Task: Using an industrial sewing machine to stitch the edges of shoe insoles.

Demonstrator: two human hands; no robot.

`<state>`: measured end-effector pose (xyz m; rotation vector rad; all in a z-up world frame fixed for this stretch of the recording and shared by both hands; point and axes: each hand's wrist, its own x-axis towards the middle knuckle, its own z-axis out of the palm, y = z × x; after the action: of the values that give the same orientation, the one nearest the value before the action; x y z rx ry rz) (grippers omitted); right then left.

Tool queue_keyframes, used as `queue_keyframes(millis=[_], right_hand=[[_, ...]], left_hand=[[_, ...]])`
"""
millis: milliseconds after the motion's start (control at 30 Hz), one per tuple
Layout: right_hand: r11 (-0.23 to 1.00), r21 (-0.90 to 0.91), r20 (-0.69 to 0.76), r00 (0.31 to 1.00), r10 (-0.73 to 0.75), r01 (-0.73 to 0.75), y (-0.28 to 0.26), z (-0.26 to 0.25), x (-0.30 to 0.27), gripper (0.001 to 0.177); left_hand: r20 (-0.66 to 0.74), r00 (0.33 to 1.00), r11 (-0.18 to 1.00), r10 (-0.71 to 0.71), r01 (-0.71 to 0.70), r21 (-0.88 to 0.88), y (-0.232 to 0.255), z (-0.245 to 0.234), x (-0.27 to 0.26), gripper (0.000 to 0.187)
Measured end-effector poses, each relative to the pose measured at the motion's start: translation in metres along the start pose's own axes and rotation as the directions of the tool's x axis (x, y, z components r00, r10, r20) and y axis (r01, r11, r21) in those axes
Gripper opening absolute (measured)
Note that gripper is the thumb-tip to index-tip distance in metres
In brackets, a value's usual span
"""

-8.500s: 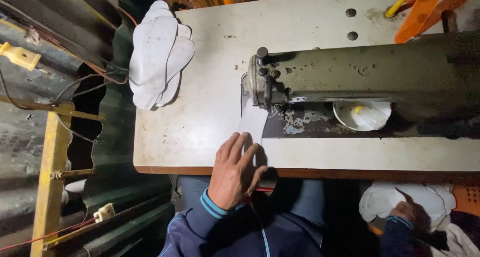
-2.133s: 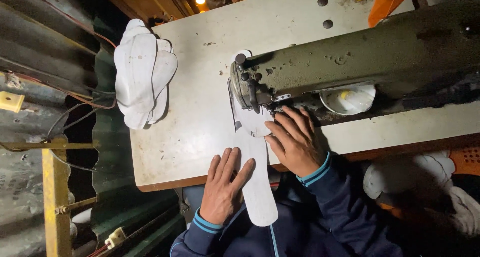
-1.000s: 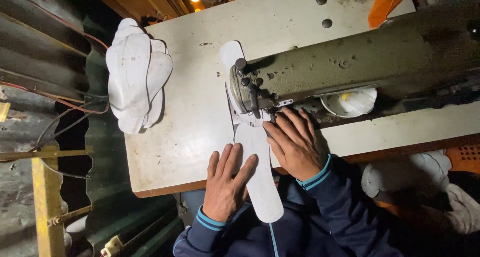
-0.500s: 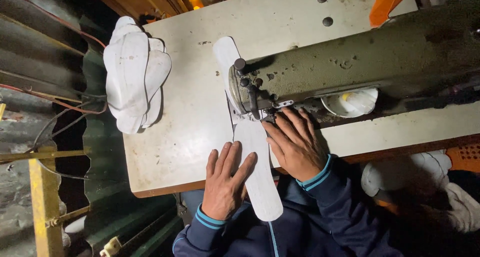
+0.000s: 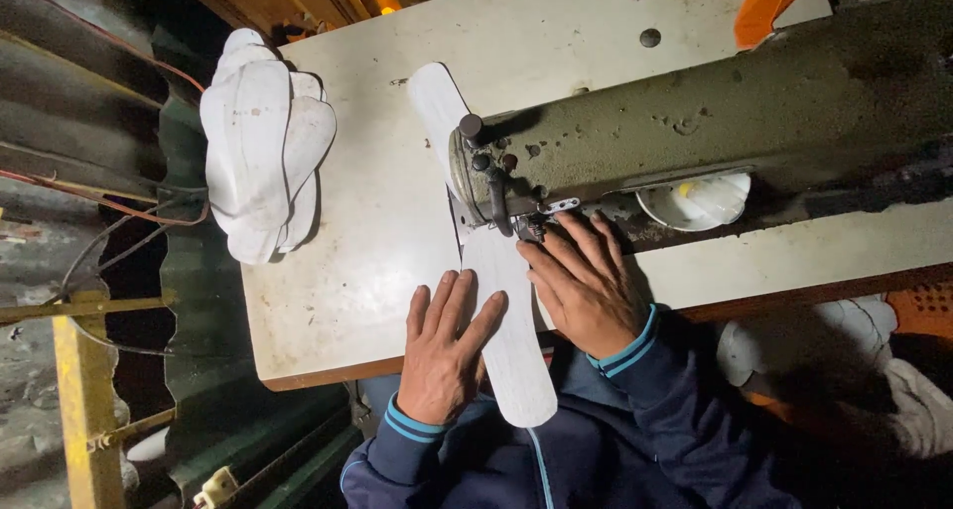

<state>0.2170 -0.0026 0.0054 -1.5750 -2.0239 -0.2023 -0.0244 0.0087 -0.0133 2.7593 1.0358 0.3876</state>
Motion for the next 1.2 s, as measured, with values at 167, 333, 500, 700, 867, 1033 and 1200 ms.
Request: queue_keyframes(millis=[167, 333, 500, 700, 867, 1033, 1200], right_hand=[[0.998, 0.060, -0.026, 1.000, 0.001, 0.001, 0.001, 0.005, -0.005, 0.028], [0.999, 0.044, -0.005, 1.000, -0.019, 0.019, 0.002, 0.001, -0.002, 0.029], [0.999, 0.052, -0.019, 1.000, -0.005, 0.006, 0.001, 0.003, -0.005, 0.028], [0.989, 0.124, -0.019, 0.996, 0.083, -0.080, -0.001, 0.011, -0.010, 0.027], [0.984, 0.153, -0.010, 0.996, 0.092, -0.089, 0.001, 0.017, -0.014, 0.027], [0.989, 0.121, -0.037, 0.995, 0.088, -0.083, -0.001, 0.010, -0.008, 0.029], [0.994, 0.075, -0.034, 0.997, 0.076, -0.074, 0.002, 0.012, -0.010, 0.030]], left_hand=[[-0.035, 0.999, 1.000, 0.006, -0.007, -0.012, -0.003, 0.003, 0.005, 0.067], [-0.015, 1.000, 0.999, 0.009, -0.009, -0.038, -0.008, 0.004, 0.008, 0.078], [-0.007, 1.000, 0.999, 0.013, -0.013, -0.033, -0.009, 0.005, 0.010, 0.074], [0.006, 0.996, 0.988, -0.090, 0.090, -0.124, -0.011, 0.009, 0.012, 0.051], [-0.035, 0.993, 0.992, -0.110, 0.107, -0.063, -0.016, 0.008, 0.010, 0.052], [-0.106, 0.988, 0.993, -0.113, 0.111, -0.026, -0.022, 0.006, 0.006, 0.049], [-0.145, 0.986, 0.995, -0.083, 0.073, -0.075, -0.014, 0.004, 0.010, 0.050]])
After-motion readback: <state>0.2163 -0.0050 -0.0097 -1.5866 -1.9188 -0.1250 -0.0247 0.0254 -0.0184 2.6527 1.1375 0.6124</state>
